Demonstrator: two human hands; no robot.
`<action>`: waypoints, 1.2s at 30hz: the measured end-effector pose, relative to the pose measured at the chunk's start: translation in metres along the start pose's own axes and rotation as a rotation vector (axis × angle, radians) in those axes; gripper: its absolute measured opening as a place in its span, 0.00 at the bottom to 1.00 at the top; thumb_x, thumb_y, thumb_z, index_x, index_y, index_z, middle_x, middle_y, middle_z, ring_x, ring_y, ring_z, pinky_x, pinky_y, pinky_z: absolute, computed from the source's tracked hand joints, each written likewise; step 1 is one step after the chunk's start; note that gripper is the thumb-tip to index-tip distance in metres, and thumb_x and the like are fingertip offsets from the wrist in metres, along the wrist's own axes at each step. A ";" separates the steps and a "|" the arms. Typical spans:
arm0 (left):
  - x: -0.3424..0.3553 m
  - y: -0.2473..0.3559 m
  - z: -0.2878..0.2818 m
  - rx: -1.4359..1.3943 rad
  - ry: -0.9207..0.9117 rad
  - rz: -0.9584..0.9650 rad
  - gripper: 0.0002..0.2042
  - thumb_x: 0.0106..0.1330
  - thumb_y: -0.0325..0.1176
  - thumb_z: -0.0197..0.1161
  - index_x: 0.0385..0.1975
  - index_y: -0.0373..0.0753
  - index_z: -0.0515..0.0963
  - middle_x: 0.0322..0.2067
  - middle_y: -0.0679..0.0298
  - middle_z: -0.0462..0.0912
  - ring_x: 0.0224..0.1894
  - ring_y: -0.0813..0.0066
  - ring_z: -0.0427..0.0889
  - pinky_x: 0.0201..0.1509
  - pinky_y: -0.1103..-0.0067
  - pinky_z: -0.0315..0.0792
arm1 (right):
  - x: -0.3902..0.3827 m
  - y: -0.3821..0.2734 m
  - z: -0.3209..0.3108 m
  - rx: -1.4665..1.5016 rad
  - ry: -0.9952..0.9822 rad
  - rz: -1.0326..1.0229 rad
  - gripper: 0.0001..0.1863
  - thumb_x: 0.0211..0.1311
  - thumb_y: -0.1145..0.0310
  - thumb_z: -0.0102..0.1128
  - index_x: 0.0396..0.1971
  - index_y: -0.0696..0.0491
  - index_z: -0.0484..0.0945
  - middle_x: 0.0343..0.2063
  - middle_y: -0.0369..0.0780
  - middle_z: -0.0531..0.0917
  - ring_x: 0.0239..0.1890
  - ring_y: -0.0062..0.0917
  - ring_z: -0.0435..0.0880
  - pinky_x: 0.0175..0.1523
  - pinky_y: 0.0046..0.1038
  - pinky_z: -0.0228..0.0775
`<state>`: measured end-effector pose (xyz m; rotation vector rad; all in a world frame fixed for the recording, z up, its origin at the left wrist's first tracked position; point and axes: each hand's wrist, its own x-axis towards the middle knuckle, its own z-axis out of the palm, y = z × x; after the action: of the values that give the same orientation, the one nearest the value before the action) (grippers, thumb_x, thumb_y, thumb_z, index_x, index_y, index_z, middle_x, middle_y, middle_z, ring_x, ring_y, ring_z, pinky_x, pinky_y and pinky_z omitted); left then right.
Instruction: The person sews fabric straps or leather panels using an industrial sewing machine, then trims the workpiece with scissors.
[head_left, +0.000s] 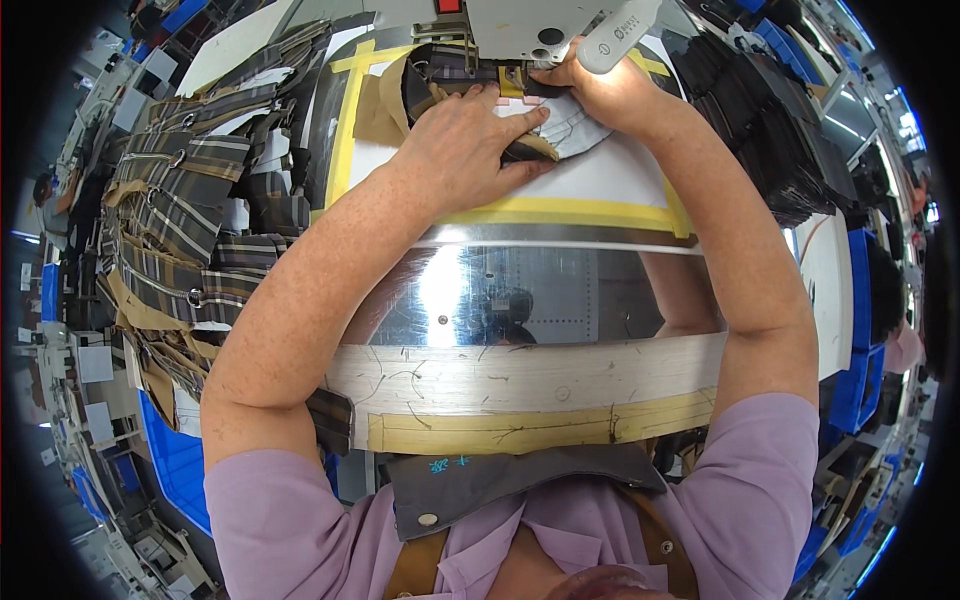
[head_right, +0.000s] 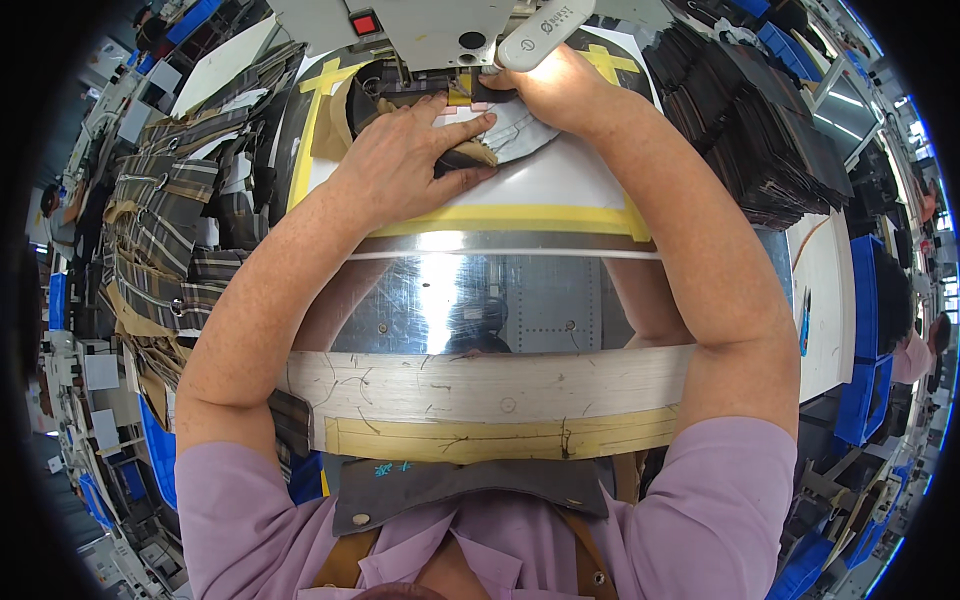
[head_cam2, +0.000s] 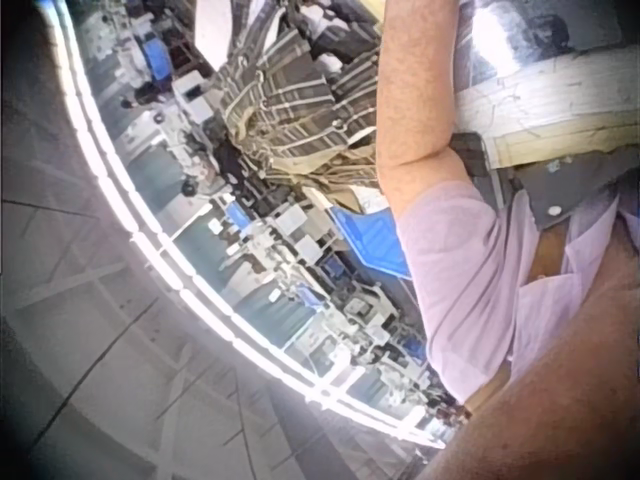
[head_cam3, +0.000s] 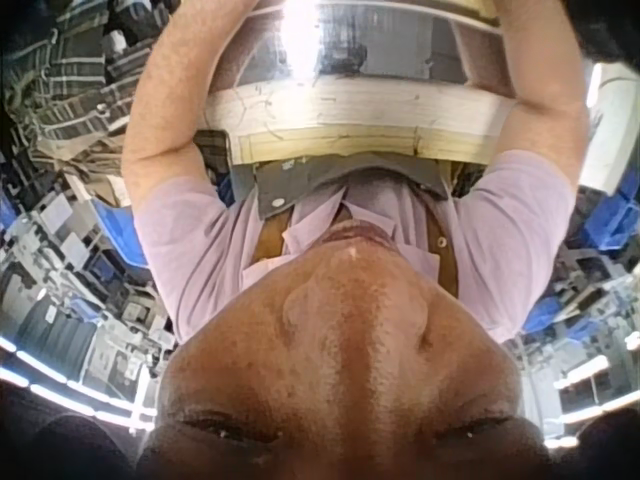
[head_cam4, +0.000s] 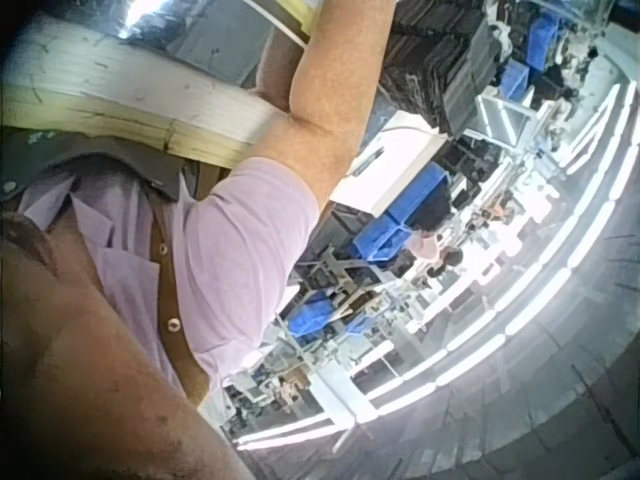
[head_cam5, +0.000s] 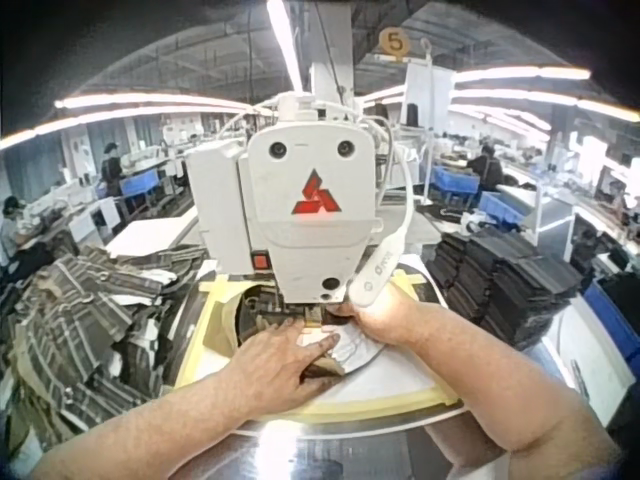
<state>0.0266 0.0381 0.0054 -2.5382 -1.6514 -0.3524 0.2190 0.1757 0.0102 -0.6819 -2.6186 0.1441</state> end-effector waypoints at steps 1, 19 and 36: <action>0.002 -0.001 0.000 -0.005 -0.001 -0.003 0.28 0.65 0.55 0.64 0.64 0.55 0.76 0.56 0.42 0.76 0.53 0.48 0.81 0.56 0.63 0.76 | 0.001 0.002 0.000 -0.048 -0.020 0.023 0.11 0.67 0.79 0.54 0.45 0.58 0.83 0.44 0.45 0.87 0.48 0.40 0.84 0.56 0.33 0.76; -0.008 0.000 -0.001 0.042 0.067 -0.002 0.26 0.67 0.57 0.61 0.61 0.54 0.78 0.57 0.53 0.79 0.56 0.57 0.80 0.61 0.63 0.73 | -0.001 0.013 0.013 0.012 0.041 0.015 0.16 0.61 0.80 0.61 0.48 0.52 0.84 0.47 0.45 0.86 0.50 0.38 0.85 0.57 0.33 0.78; -0.057 0.029 -0.069 0.010 -0.161 -0.061 0.33 0.72 0.65 0.46 0.45 0.40 0.87 0.47 0.55 0.86 0.55 0.59 0.82 0.69 0.61 0.63 | -0.052 -0.044 -0.003 -0.063 0.021 0.000 0.22 0.61 0.80 0.57 0.55 0.51 0.82 0.47 0.50 0.85 0.47 0.42 0.86 0.55 0.35 0.76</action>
<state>0.0212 -0.0388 0.0602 -2.5738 -1.7824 -0.1474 0.2422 0.1121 0.0025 -0.7014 -2.6123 0.0538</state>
